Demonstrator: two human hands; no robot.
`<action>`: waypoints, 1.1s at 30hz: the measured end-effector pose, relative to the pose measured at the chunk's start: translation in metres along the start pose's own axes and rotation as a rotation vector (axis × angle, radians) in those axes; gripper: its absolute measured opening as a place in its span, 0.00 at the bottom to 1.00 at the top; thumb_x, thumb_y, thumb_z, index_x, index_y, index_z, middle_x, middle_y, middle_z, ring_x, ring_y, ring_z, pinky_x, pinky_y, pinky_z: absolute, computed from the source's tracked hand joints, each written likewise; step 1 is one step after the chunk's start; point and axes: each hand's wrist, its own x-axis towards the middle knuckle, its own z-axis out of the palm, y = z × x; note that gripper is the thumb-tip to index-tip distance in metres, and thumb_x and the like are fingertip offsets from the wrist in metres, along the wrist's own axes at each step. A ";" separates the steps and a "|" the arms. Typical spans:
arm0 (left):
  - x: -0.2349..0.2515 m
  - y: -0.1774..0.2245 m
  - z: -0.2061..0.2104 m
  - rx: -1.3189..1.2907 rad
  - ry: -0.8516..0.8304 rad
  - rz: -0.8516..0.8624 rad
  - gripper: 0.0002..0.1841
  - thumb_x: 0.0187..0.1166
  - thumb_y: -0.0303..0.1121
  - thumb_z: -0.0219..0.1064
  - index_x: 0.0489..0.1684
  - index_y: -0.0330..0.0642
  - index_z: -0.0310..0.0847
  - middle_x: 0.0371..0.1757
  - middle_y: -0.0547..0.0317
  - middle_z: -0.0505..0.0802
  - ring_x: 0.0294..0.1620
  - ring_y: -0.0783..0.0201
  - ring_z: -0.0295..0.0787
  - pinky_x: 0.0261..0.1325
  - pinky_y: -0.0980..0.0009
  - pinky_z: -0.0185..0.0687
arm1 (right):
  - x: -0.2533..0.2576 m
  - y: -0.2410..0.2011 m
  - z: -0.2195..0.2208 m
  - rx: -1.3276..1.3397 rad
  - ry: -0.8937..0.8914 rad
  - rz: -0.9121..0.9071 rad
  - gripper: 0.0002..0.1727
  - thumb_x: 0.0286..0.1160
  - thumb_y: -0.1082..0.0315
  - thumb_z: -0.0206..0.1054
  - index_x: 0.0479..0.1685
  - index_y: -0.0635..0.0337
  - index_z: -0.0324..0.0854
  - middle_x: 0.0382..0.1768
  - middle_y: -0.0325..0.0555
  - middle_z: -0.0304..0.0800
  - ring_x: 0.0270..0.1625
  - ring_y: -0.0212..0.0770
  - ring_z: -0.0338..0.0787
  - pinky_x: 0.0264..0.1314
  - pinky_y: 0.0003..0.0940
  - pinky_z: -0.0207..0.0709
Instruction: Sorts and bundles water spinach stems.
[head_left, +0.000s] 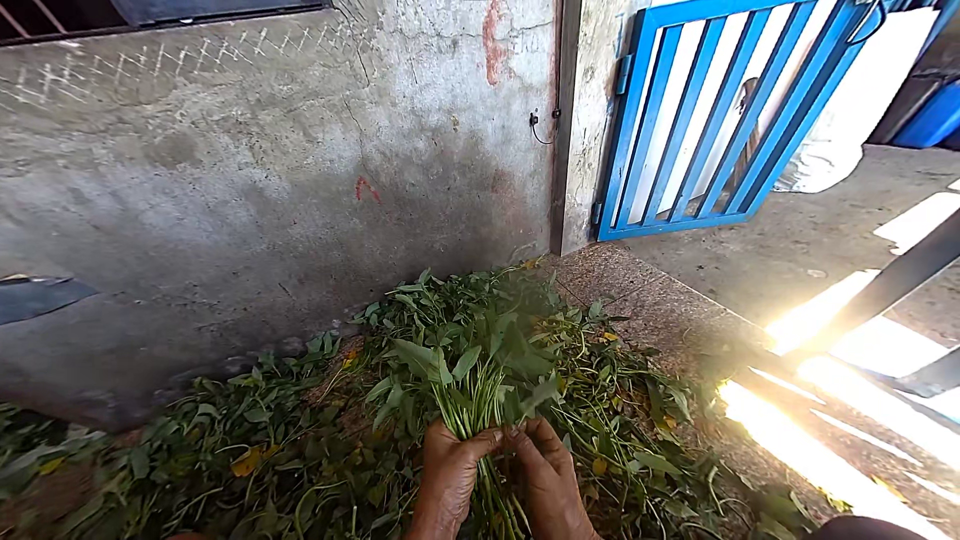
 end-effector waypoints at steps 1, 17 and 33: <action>0.001 -0.001 0.000 -0.003 0.009 -0.001 0.17 0.51 0.10 0.77 0.40 0.24 0.83 0.33 0.42 0.93 0.32 0.55 0.93 0.40 0.63 0.93 | 0.000 0.000 0.001 0.016 0.032 0.014 0.06 0.78 0.71 0.65 0.38 0.65 0.76 0.31 0.49 0.85 0.30 0.37 0.85 0.31 0.30 0.81; 0.010 0.007 -0.007 -0.110 0.336 0.079 0.10 0.65 0.08 0.71 0.40 0.22 0.79 0.25 0.42 0.91 0.19 0.56 0.89 0.26 0.65 0.90 | -0.023 0.002 -0.074 -1.435 -0.476 -0.664 0.09 0.71 0.78 0.65 0.46 0.63 0.87 0.43 0.57 0.91 0.47 0.56 0.95 0.44 0.46 0.92; 0.002 -0.002 0.010 -0.175 0.184 -0.072 0.14 0.61 0.09 0.76 0.43 0.20 0.80 0.29 0.36 0.92 0.25 0.52 0.91 0.32 0.61 0.93 | -0.002 -0.005 -0.040 -0.885 -0.309 -0.288 0.15 0.82 0.56 0.67 0.52 0.57 0.90 0.44 0.41 0.93 0.45 0.33 0.92 0.52 0.33 0.88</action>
